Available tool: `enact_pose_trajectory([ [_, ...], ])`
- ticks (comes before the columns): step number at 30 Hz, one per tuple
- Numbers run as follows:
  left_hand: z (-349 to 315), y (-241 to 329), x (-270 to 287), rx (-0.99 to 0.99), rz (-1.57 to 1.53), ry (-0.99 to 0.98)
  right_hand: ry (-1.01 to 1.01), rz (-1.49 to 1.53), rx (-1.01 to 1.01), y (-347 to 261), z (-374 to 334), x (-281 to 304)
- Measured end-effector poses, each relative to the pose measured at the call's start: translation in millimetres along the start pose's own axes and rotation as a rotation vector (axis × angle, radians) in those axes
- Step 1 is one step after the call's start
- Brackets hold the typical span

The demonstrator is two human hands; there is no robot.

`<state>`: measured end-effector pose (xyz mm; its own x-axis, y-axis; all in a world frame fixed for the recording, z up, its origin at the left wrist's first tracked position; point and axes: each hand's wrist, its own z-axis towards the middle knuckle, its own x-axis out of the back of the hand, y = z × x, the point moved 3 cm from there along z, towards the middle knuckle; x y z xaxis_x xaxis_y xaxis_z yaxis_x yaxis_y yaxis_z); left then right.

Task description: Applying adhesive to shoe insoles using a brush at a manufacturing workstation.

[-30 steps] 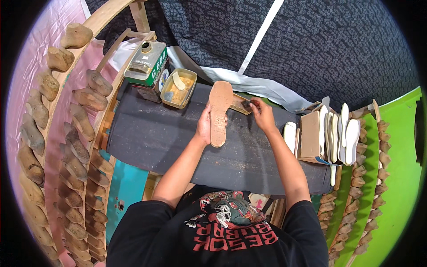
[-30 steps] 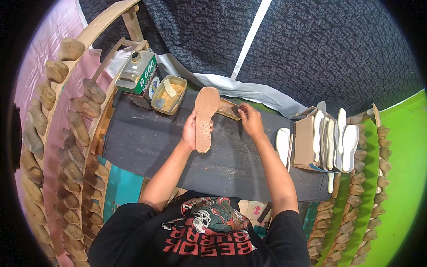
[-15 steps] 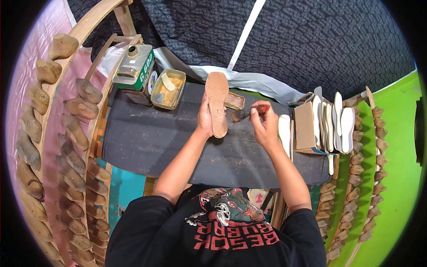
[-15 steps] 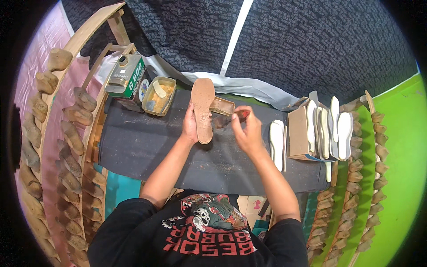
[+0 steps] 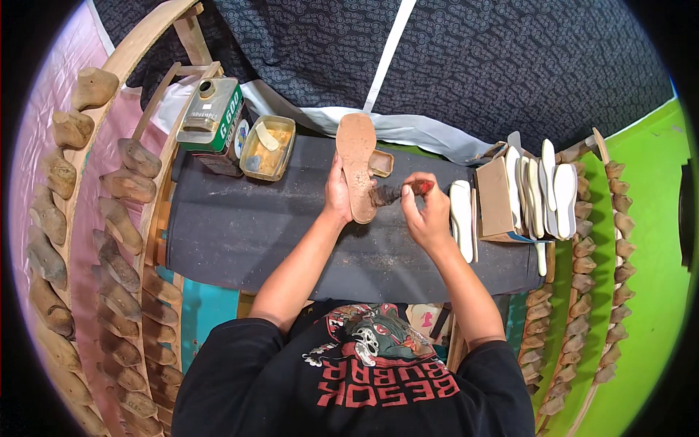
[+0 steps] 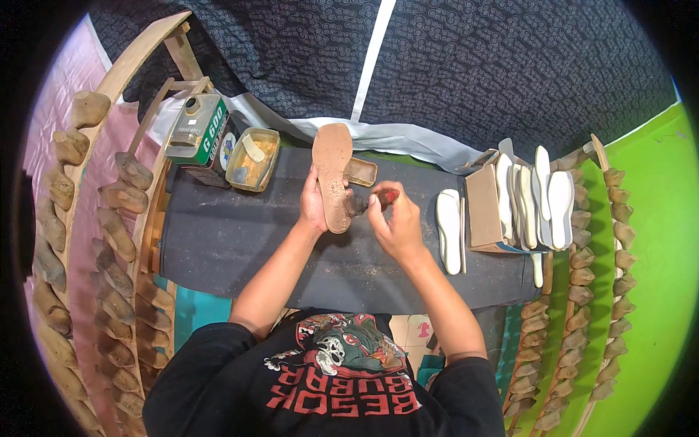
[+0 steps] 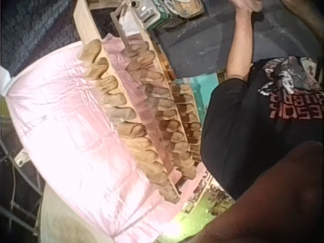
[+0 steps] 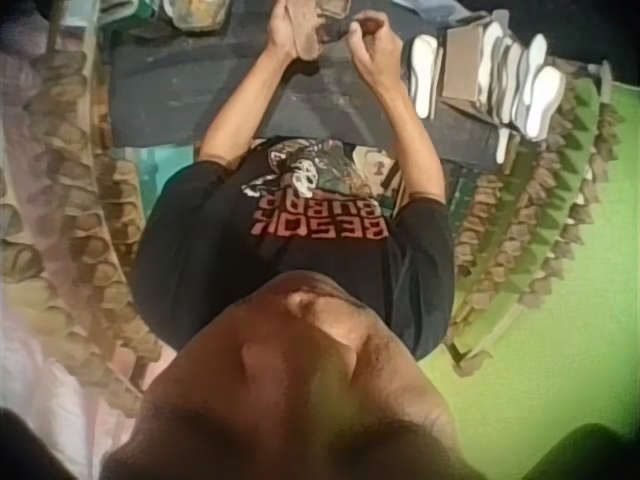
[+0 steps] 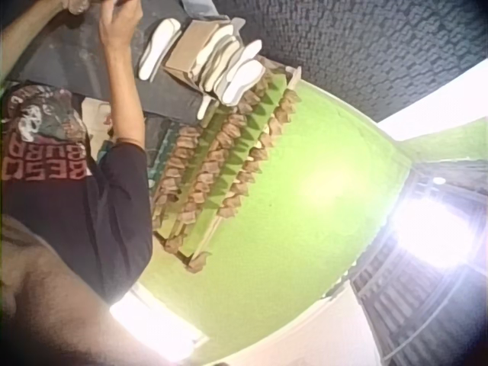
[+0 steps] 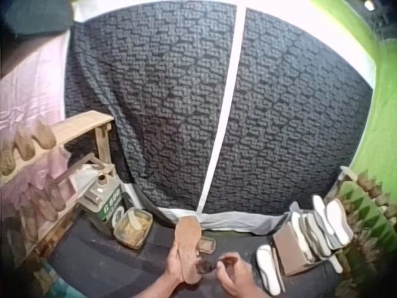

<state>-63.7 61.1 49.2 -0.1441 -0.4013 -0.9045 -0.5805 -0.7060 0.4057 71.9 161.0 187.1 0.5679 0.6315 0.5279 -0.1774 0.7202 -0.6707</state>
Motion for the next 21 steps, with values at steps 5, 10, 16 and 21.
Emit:
enact_pose_trajectory([
  [5, 4.1, 10.1, 9.9, -0.032, -0.053, -0.018, -0.143, 0.057, 0.020, -14.1, -18.9, -14.5],
  [10, 3.6, 9.6, -0.1, -0.072, 0.031, 0.028, 0.002, 0.117, 0.157, -19.8, -22.0, -14.9],
  [16, -4.0, 1.9, -9.2, -0.026, -0.009, -0.089, 0.024, 0.102, 0.127, -20.3, 1.5, -22.2],
  [21, -5.6, 5.9, 1.4, -0.057, 0.026, -0.045, -0.065, 0.104, 0.179, -19.0, -24.6, -23.9],
])
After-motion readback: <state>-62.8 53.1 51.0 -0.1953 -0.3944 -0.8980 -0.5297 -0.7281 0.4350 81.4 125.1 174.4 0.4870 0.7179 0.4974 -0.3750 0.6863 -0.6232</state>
